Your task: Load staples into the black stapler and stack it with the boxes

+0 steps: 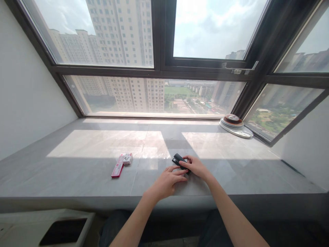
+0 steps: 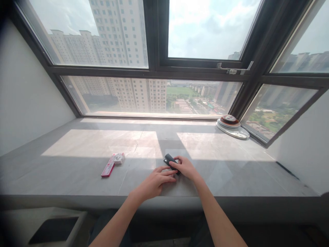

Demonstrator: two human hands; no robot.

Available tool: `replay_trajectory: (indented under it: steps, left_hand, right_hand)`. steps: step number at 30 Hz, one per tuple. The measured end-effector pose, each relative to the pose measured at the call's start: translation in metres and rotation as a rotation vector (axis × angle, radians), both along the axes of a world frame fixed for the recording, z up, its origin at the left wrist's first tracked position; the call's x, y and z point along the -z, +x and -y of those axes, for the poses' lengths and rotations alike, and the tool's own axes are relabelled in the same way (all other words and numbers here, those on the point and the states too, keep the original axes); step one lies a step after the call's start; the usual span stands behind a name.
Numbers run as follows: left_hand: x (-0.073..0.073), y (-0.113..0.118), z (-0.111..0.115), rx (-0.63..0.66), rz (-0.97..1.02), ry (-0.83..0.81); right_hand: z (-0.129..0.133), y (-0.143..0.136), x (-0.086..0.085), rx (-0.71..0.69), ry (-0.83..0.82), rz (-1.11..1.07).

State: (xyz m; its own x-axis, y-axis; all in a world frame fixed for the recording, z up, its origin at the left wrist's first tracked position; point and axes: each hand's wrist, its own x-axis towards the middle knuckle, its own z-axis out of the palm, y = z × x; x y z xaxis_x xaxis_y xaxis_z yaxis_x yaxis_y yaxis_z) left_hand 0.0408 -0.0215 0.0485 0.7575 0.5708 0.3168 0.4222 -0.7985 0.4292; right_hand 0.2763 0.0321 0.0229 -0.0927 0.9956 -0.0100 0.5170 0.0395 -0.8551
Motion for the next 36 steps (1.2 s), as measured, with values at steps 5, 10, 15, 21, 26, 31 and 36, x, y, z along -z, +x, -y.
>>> replay_trajectory:
  steps: [5, 10, 15, 21, 26, 31, 36]
  left_hand:
    - [-0.002, -0.044, -0.010, -0.270, -0.022, -0.153]
    - [0.005, -0.063, -0.010, -0.384, 0.099, -0.269]
    - [0.011, -0.040, -0.011, -0.314, 0.100, -0.285]
    - [0.011, -0.058, -0.006, -0.456, 0.112, -0.158]
    - [0.026, -0.138, -0.001, -1.300, 0.097, 0.156]
    - [0.055, -0.176, 0.009, -1.392, -0.178, 0.037]
    - [0.063, -0.148, 0.024, -1.259, -0.221, 0.021]
  right_hand:
    - [0.028, -0.004, 0.009, 0.091, -0.049, -0.207]
    - [0.050, -0.029, 0.010, 0.067, -0.091, -0.293]
    - [0.055, -0.057, 0.005, 0.069, 0.044, -0.195]
    - [0.055, -0.061, 0.010, 0.120, 0.053, -0.171]
    - [0.054, -0.058, 0.016, 0.132, 0.039, -0.168]
    - [0.052, -0.059, 0.018, 0.148, 0.046, -0.155]
    - [0.052, -0.059, 0.020, 0.145, 0.046, -0.149]
